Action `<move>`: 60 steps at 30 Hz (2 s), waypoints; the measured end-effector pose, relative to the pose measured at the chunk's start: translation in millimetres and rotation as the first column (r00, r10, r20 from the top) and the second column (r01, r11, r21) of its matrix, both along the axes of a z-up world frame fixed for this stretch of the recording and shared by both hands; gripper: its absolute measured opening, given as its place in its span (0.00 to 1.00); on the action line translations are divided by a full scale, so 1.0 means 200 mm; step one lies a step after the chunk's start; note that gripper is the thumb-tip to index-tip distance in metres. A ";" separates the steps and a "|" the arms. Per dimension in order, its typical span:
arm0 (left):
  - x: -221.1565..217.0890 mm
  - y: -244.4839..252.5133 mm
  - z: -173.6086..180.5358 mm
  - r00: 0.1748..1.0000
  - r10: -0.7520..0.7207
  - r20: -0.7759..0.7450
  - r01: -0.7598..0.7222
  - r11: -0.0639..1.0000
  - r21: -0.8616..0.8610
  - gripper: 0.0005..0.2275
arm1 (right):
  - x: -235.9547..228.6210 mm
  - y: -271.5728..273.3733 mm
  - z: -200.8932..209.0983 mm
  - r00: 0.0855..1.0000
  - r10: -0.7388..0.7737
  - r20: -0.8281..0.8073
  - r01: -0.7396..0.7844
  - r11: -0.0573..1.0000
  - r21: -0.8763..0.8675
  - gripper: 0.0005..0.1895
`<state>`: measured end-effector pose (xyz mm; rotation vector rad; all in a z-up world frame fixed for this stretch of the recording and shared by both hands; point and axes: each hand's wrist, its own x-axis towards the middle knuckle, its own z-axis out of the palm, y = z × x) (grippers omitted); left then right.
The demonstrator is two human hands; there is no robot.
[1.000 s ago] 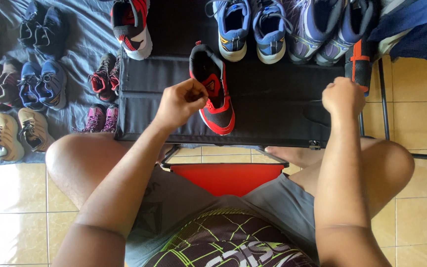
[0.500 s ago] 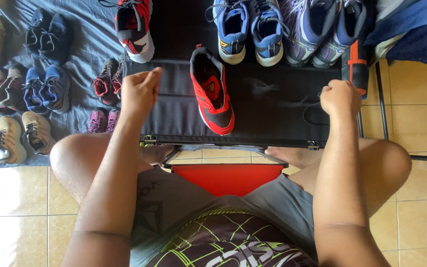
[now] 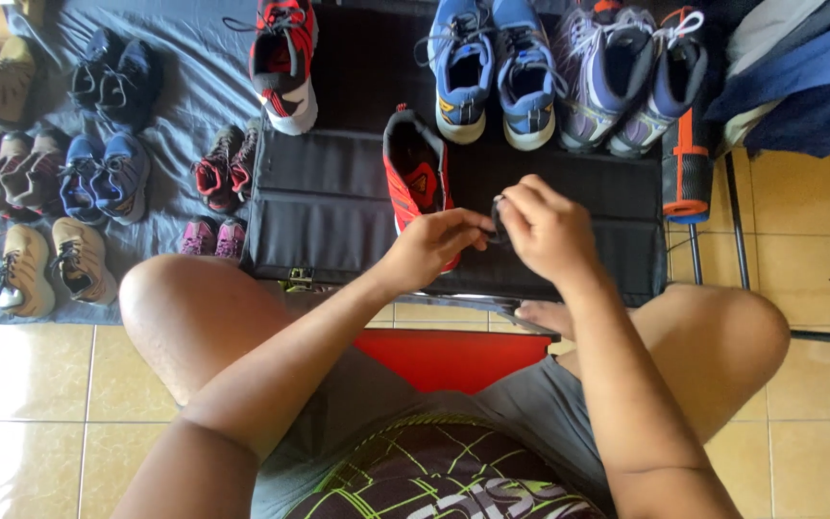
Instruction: The person laces a red and black shoe by hand, threading the shoelace through the eyelets.
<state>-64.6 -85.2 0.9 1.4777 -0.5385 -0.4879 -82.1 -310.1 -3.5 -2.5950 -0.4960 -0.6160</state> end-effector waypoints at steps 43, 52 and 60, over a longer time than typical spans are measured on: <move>0.42 1.03 0.04 0.281 0.959 -0.038 -0.945 0.270 -0.183 0.05 | -0.03 -0.80 -0.09 0.677 -0.532 -0.509 0.723 0.609 0.325 0.13; 0.05 0.17 -0.13 0.835 0.129 0.535 -0.307 0.916 0.258 0.17 | -0.08 0.22 0.16 0.918 0.204 -0.341 -0.087 0.940 0.329 0.07; 0.29 0.50 -0.07 0.693 0.226 0.684 -0.515 0.819 0.251 0.04 | -0.07 -0.22 0.15 0.776 0.421 -0.470 0.140 0.613 0.778 0.11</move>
